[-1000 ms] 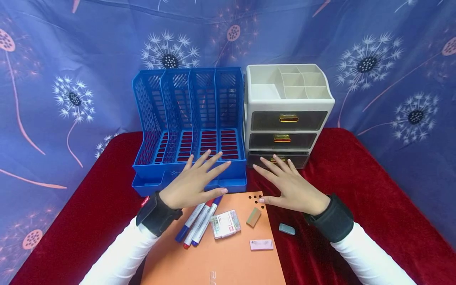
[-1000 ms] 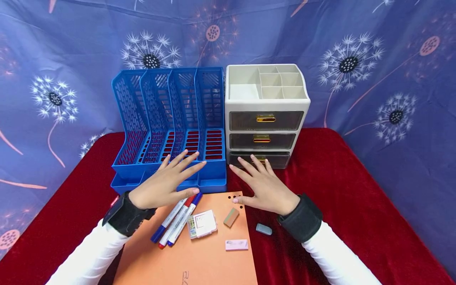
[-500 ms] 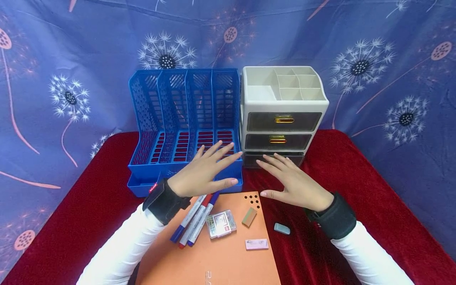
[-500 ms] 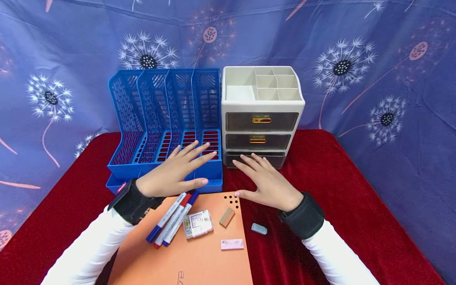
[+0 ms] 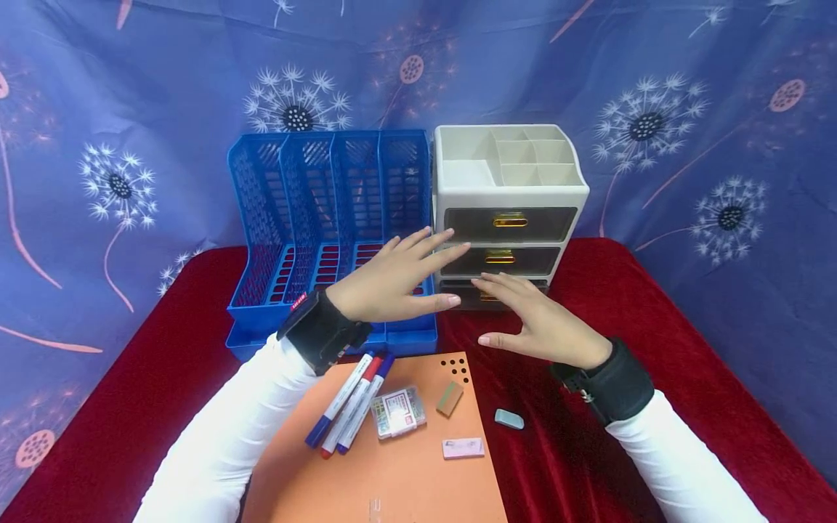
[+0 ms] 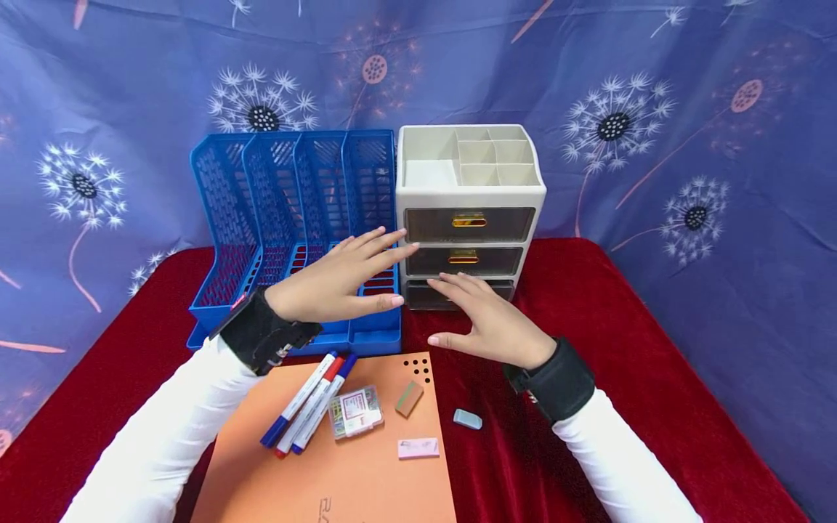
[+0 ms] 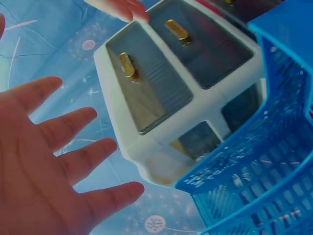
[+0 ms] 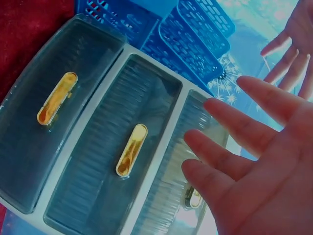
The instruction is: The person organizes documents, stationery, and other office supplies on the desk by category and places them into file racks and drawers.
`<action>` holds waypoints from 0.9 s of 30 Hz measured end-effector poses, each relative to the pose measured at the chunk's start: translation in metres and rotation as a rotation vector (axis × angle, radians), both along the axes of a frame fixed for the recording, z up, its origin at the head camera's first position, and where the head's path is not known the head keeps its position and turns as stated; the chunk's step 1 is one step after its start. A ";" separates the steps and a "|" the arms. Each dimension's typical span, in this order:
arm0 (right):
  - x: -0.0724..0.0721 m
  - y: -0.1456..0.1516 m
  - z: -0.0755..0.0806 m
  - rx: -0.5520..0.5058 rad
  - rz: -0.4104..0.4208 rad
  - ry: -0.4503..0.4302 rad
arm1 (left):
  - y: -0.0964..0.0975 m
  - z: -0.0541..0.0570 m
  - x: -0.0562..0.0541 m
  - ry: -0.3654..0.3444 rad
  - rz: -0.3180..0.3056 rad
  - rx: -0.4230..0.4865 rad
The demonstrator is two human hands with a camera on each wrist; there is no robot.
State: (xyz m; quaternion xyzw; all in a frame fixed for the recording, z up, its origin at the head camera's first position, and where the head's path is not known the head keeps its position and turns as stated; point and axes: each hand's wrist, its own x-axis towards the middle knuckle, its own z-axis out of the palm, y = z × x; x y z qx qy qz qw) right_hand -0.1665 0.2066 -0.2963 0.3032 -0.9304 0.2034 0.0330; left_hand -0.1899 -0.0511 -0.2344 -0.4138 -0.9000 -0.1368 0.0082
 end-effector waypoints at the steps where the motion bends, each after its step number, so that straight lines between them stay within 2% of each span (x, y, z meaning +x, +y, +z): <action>1: 0.000 0.001 0.003 -0.001 0.002 -0.004 | 0.003 0.003 -0.001 0.006 -0.001 -0.003; 8: -0.005 0.004 0.020 -0.060 0.041 -0.006 | 0.021 0.027 -0.011 0.056 -0.021 -0.032; 11: -0.007 0.006 0.026 -0.092 0.027 0.000 | 0.029 0.037 -0.018 0.089 -0.035 -0.023; 14: -0.011 0.008 0.030 -0.147 -0.010 0.029 | 0.036 0.045 -0.026 0.121 -0.042 -0.010; 17: -0.015 0.011 0.032 -0.193 -0.058 0.089 | 0.043 0.052 -0.035 0.115 -0.032 -0.012; 22: -0.024 0.014 0.033 -0.282 -0.156 0.158 | 0.054 0.057 -0.052 0.084 -0.002 -0.029; 27: -0.033 0.015 0.035 -0.415 -0.220 0.103 | 0.066 0.060 -0.072 0.078 0.027 -0.058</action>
